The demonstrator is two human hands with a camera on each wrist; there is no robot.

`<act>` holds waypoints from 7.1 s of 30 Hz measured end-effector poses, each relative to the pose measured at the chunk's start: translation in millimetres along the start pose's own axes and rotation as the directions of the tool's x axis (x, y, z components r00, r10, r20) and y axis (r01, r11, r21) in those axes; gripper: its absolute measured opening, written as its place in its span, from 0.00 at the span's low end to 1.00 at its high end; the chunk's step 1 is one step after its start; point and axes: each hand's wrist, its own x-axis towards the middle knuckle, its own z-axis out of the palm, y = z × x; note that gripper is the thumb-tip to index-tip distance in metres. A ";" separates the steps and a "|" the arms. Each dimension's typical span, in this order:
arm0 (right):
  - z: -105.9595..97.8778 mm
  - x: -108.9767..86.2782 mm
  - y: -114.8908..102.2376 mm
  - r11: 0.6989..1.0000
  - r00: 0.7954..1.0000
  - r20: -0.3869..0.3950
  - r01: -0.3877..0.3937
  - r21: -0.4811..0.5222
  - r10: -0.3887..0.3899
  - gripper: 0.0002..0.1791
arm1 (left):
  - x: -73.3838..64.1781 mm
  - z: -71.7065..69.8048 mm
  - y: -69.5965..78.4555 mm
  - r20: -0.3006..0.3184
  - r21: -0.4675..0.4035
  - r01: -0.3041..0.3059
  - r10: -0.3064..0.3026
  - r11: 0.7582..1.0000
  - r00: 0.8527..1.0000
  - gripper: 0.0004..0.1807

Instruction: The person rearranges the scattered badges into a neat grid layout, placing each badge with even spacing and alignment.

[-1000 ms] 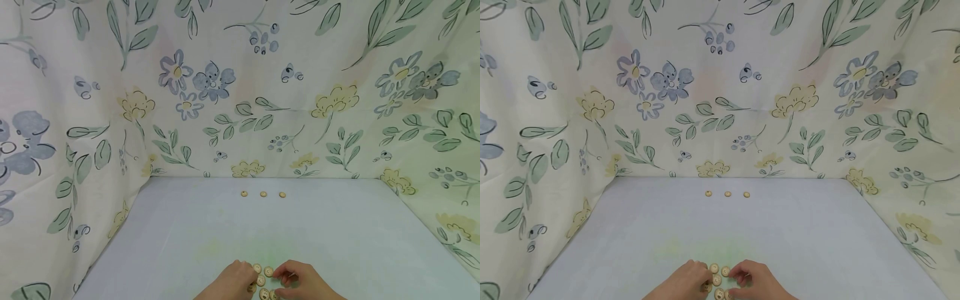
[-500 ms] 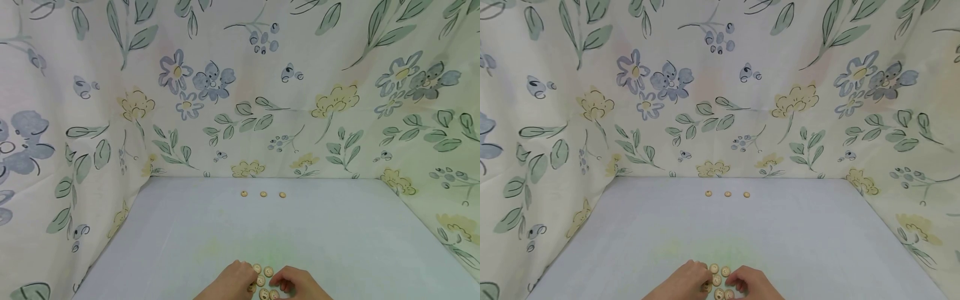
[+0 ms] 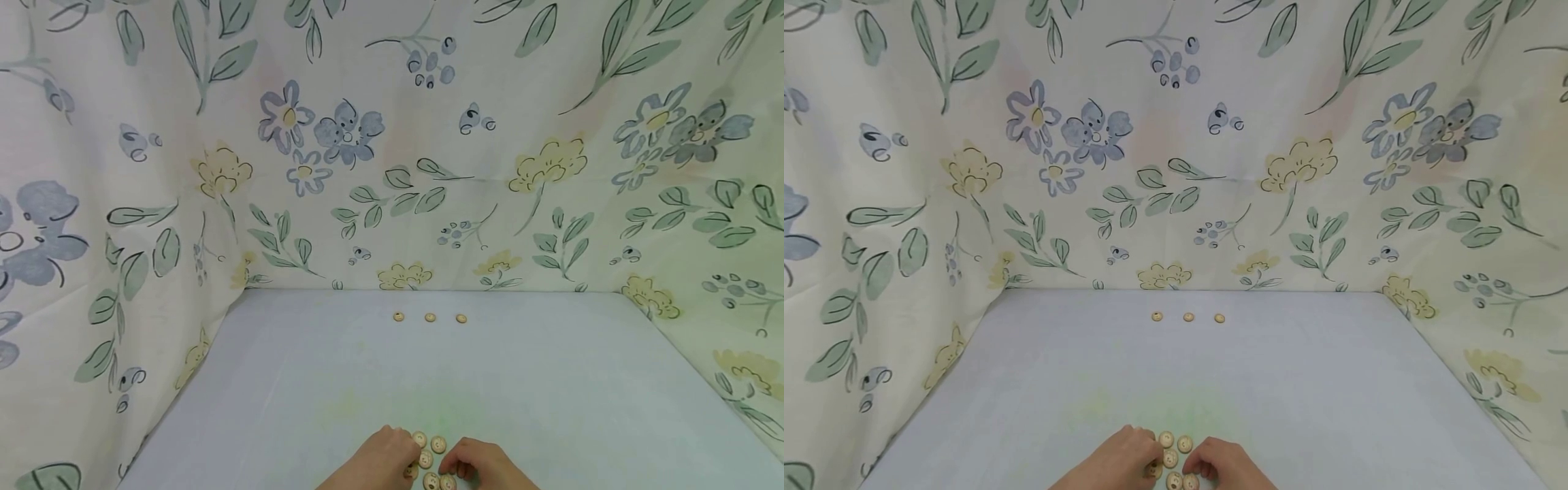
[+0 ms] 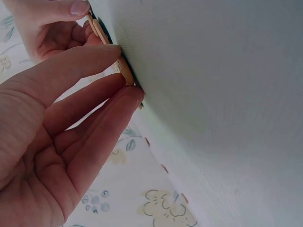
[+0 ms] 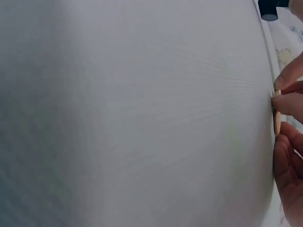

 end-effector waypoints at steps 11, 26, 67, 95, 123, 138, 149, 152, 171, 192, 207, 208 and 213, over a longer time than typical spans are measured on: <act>-2.4 3.2 -0.8 0.995 0.996 0.016 0.083 -0.055 -0.082 0.11 | 0.2 -0.5 0.5 0.005 0.014 0.009 -0.010 1.000 1.000 0.25; -4.7 2.8 -10.3 1.000 1.000 0.014 -0.007 -0.009 0.007 0.11 | 0.4 1.5 -0.7 -0.020 0.015 0.004 -0.004 1.000 1.000 0.21; -46.1 75.7 3.6 0.976 0.990 -0.136 0.003 -0.218 -0.033 0.08 | -2.9 4.5 -6.1 -0.103 0.039 -0.051 0.055 0.998 0.993 0.19; -42.4 190.7 42.1 0.917 0.954 -0.211 -0.269 -0.296 0.212 0.07 | -4.5 2.1 -2.7 -0.068 0.024 -0.039 0.040 0.999 0.997 0.22; -30.7 207.9 55.9 0.904 0.940 -0.240 -0.310 -0.295 0.244 0.06 | -4.1 1.2 -3.6 -0.050 0.020 -0.022 0.023 1.000 0.998 0.21; -36.1 189.5 53.9 0.908 0.940 -0.256 -0.299 -0.294 0.226 0.11 | -4.8 3.9 -2.1 -0.070 0.004 -0.023 0.024 1.000 0.997 0.23; -45.7 148.0 47.6 0.934 0.947 -0.248 -0.265 -0.238 0.206 0.10 | -5.6 3.2 -5.6 -0.075 0.005 -0.037 0.037 0.999 0.996 0.22; -45.9 136.1 45.1 0.943 0.950 -0.219 -0.266 -0.201 0.221 0.10 | -6.2 3.1 -6.4 -0.070 -0.004 -0.017 0.016 1.000 0.997 0.19; -34.7 60.8 18.2 0.983 0.978 -0.120 -0.178 -0.047 0.171 0.13 | -5.7 6.1 -6.1 -0.107 -0.009 -0.001 0.000 1.000 0.994 0.21; -3.7 15.4 -4.4 0.991 0.991 -0.076 0.118 0.055 -0.114 0.13 | -4.7 3.5 -3.6 -0.068 -0.124 -0.005 -0.004 0.992 0.998 0.24; 8.4 10.3 -5.5 0.993 0.993 -0.021 0.119 0.013 -0.119 0.11 | -3.3 3.2 -4.9 -0.053 -0.134 0.000 -0.007 0.991 0.999 0.25; 8.6 10.7 -6.0 0.993 0.993 -0.020 0.116 0.006 -0.116 0.10 | -3.4 3.3 -4.9 -0.053 -0.132 0.000 -0.007 0.991 0.999 0.25; 9.0 12.4 -10.2 0.996 0.996 -0.012 0.088 -0.005 -0.088 0.09 | -3.4 3.5 -5.3 -0.066 -0.121 -0.005 -0.003 0.993 0.998 0.24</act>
